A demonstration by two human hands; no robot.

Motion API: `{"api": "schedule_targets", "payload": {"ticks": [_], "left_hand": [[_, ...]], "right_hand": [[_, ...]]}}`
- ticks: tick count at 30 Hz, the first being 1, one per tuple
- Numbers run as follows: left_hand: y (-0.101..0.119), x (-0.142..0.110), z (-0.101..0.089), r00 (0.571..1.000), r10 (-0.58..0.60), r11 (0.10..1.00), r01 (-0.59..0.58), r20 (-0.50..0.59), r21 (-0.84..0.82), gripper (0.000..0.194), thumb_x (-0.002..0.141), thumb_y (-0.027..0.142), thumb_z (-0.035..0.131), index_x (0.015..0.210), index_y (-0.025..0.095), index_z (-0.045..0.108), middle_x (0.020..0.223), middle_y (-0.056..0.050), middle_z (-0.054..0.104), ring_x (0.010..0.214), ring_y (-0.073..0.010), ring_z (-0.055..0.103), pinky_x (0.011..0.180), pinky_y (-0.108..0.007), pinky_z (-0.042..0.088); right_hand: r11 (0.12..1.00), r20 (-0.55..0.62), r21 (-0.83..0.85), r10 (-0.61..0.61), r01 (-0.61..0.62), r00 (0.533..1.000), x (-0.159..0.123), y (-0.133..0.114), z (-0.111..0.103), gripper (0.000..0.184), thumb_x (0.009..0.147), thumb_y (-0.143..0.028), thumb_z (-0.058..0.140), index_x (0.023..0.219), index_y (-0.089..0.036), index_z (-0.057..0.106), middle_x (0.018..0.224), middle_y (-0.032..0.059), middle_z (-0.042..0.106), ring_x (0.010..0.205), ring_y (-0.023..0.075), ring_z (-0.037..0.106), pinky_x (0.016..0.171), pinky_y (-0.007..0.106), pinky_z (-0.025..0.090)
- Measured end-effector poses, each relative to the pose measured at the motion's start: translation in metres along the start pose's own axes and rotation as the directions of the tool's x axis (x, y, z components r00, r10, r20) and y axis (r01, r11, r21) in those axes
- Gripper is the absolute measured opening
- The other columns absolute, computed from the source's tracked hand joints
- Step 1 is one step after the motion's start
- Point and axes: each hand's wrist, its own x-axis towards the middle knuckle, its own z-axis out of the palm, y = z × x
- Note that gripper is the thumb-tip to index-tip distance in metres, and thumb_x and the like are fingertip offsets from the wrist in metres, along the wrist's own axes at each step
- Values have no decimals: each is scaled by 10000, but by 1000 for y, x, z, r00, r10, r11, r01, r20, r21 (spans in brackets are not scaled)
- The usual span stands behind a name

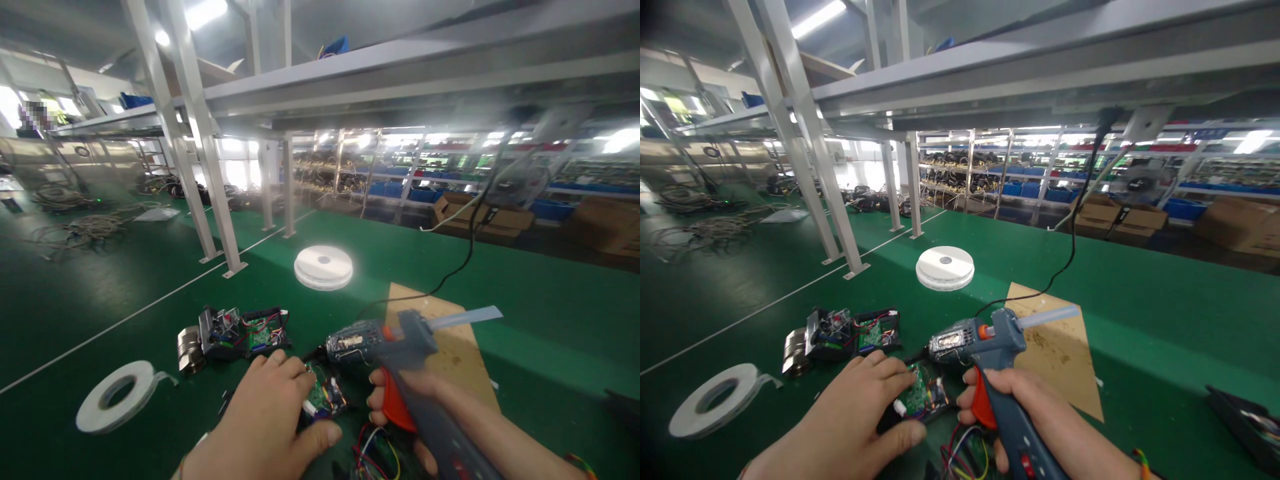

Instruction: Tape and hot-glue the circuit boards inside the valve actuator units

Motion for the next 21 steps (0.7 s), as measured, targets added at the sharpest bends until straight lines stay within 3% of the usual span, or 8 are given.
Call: {"api": "schedule_targets", "payload": {"ticks": [4, 7, 13, 17, 21], "left_hand": [[3, 22, 0, 1000, -3, 993, 3, 4, 121, 530, 785, 569, 494, 1164, 230, 644, 1162, -107, 571, 1142, -311, 529, 1037, -597, 416], [3, 29, 4, 999, -2, 988, -3, 33, 155, 571, 739, 585, 537, 1151, 207, 652, 1154, -122, 558, 1154, -322, 521, 1047, -584, 419], [4, 7, 4, 999, -13, 996, 9, 49, 83, 442, 801, 617, 479, 993, 291, 707, 1147, -57, 574, 1145, -271, 495, 1045, -609, 357], [4, -4, 4, 997, -29, 999, 26, 74, 43, 423, 816, 626, 469, 927, 303, 719, 1117, -28, 597, 1125, -253, 492, 1028, -603, 355], [2, -3, 5, 998, -56, 998, 56, 21, 0, 441, 835, 622, 440, 1069, 350, 697, 1369, 18, 522, 1265, -266, 434, 1120, -604, 300]], "right_hand": [[998, 18, 62, -10, 9, 1000, 2, 5, -7, 799, 790, -679, 546, 1391, -176, 394, 1369, 144, 461, 813, 87, 631, 561, 133, 483], [995, 31, 99, -21, 18, 999, 0, 5, -9, 819, 785, -664, 557, 1406, -162, 376, 1394, 155, 431, 1003, 149, 629, 564, 137, 488], [999, 51, 48, 10, -12, 999, -4, 8, -11, 781, 783, -711, 527, 1366, -205, 406, 1352, 126, 482, 669, 49, 592, 577, 140, 468], [1000, 90, -12, 0, 2, 996, 0, 10, -9, 788, 791, -730, 495, 1358, -191, 397, 1307, 124, 510, 657, 40, 582, 548, 116, 433], [999, 110, -46, 6, -1, 994, 4, 10, -5, 860, 735, -767, 519, 1331, -157, 406, 1234, 127, 545, 602, 26, 566, 484, 81, 375]]}}
